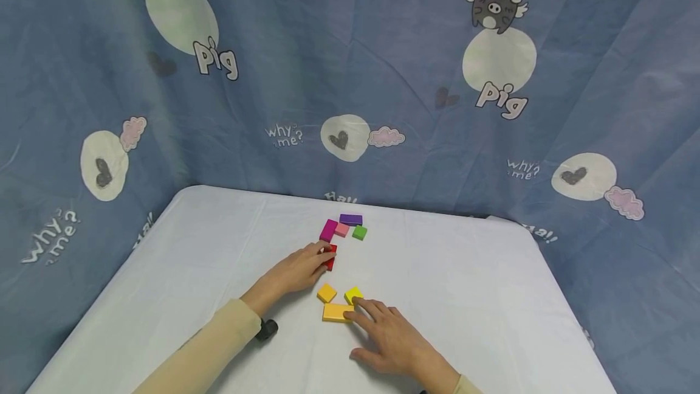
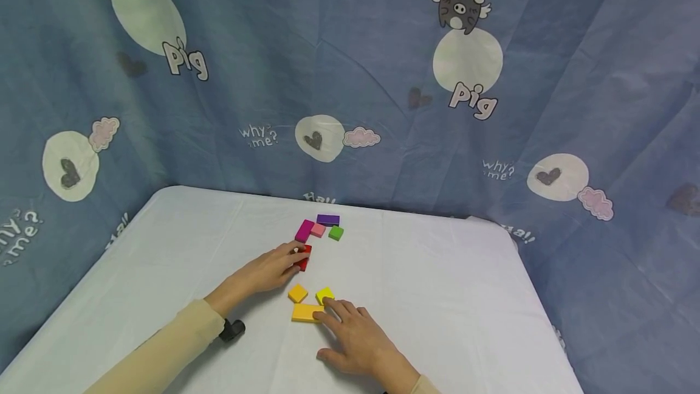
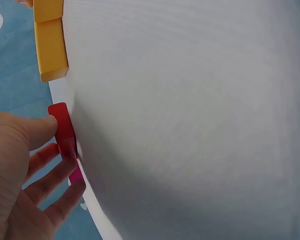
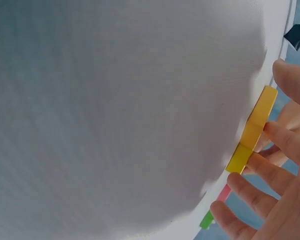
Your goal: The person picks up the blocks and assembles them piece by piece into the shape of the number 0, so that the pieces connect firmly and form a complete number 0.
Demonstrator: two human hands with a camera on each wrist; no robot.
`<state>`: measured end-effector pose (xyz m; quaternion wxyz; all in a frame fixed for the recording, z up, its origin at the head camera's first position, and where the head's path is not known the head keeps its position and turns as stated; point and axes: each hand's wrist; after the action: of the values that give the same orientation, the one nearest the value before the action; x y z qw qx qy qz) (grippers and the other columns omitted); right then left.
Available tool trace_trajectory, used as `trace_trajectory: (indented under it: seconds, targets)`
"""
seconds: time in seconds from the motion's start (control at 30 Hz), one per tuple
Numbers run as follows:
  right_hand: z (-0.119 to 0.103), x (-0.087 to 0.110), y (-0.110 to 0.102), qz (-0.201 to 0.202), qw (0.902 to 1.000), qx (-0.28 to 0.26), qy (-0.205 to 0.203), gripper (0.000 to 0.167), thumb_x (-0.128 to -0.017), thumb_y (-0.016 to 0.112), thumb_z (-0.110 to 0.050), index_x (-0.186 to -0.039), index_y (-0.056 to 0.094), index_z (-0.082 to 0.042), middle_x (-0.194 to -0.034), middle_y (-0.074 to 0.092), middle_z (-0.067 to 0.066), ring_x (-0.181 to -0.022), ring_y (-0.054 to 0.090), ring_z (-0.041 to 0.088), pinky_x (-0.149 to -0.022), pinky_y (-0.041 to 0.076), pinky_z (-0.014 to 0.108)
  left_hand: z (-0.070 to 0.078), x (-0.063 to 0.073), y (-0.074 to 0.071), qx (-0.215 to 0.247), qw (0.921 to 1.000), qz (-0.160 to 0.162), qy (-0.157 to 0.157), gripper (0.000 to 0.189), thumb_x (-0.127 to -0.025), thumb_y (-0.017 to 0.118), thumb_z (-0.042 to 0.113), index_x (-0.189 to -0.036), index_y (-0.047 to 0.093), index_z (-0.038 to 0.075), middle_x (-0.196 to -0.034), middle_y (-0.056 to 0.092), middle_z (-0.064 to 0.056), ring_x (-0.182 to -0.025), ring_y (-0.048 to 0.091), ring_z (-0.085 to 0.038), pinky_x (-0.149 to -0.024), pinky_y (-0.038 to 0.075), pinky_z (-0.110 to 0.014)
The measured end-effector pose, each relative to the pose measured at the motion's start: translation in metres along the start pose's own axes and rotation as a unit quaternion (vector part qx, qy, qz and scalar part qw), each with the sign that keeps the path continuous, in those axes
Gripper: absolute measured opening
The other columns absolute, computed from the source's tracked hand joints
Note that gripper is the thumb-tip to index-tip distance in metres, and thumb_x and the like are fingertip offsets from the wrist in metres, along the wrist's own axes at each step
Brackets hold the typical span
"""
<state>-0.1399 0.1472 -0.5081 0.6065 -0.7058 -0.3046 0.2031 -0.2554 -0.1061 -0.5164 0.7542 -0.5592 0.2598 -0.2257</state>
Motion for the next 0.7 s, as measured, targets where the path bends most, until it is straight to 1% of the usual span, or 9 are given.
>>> trace_trajectory:
  seconds: [0.1, 0.2, 0.33, 0.53, 0.7]
  targets:
    - [0.0, 0.0, 0.0, 0.002, 1.0, 0.002, -0.002, 0.063, -0.092, 0.052, -0.062, -0.146, 0.041, -0.032, -0.153, 0.037, 0.001, -0.132, 0.043, 0.023, -0.097, 0.045, 0.05, 0.0, 0.0, 0.0, 0.0, 0.9999, -0.005, -0.012, 0.038, -0.095, 0.065, 0.019, -0.131, 0.062, 0.007, -0.136, 0.051, -0.013, -0.117, 0.055, -0.027, -0.1, 0.046, -0.043]
    - [0.0, 0.0, 0.0, 0.001, 1.0, 0.003, -0.002, 0.063, -0.092, 0.052, -0.063, -0.146, 0.041, -0.032, -0.153, 0.036, 0.001, -0.132, 0.043, 0.023, -0.097, 0.045, 0.05, 0.001, 0.0, -0.001, 0.007, 0.9992, -0.02, -0.033, 0.039, -0.095, 0.065, 0.022, -0.132, 0.061, 0.01, -0.143, 0.048, -0.014, -0.125, 0.052, -0.03, -0.102, 0.043, -0.046]
    - [0.0, 0.0, 0.0, -0.003, 1.0, -0.004, 0.001, 0.063, -0.092, 0.052, -0.062, -0.147, 0.041, -0.032, -0.153, 0.035, 0.0, -0.132, 0.043, 0.023, -0.098, 0.045, 0.051, 0.002, 0.0, -0.005, 0.017, 0.9978, -0.035, -0.053, 0.04, -0.095, 0.066, 0.025, -0.132, 0.061, 0.012, -0.144, 0.048, -0.014, -0.126, 0.052, -0.03, -0.102, 0.043, -0.047]
    - [0.0, 0.0, 0.0, -0.004, 0.9999, -0.009, 0.004, 0.064, -0.092, 0.053, -0.062, -0.147, 0.041, -0.032, -0.154, 0.035, 0.001, -0.132, 0.043, 0.024, -0.098, 0.044, 0.051, 0.004, 0.001, -0.01, 0.027, 0.9963, -0.049, -0.064, 0.04, -0.094, 0.067, 0.027, -0.132, 0.063, 0.014, -0.143, 0.048, -0.014, -0.125, 0.052, -0.032, -0.102, 0.043, -0.049]
    - [0.0, 0.0, 0.001, -0.003, 1.0, -0.008, 0.001, 0.064, -0.092, 0.053, -0.062, -0.147, 0.041, -0.032, -0.154, 0.034, 0.001, -0.132, 0.042, 0.023, -0.098, 0.044, 0.051, 0.005, 0.004, -0.011, 0.033, 0.9959, -0.054, -0.064, 0.04, -0.094, 0.067, 0.027, -0.132, 0.063, 0.016, -0.143, 0.048, -0.013, -0.126, 0.051, -0.031, -0.102, 0.042, -0.049]
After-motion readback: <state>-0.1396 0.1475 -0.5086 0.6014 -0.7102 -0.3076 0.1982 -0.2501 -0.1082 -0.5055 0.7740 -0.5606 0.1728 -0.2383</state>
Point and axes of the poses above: each hand's wrist, its own x-axis away from the middle knuckle, its own y-axis out of the palm, z = x × y
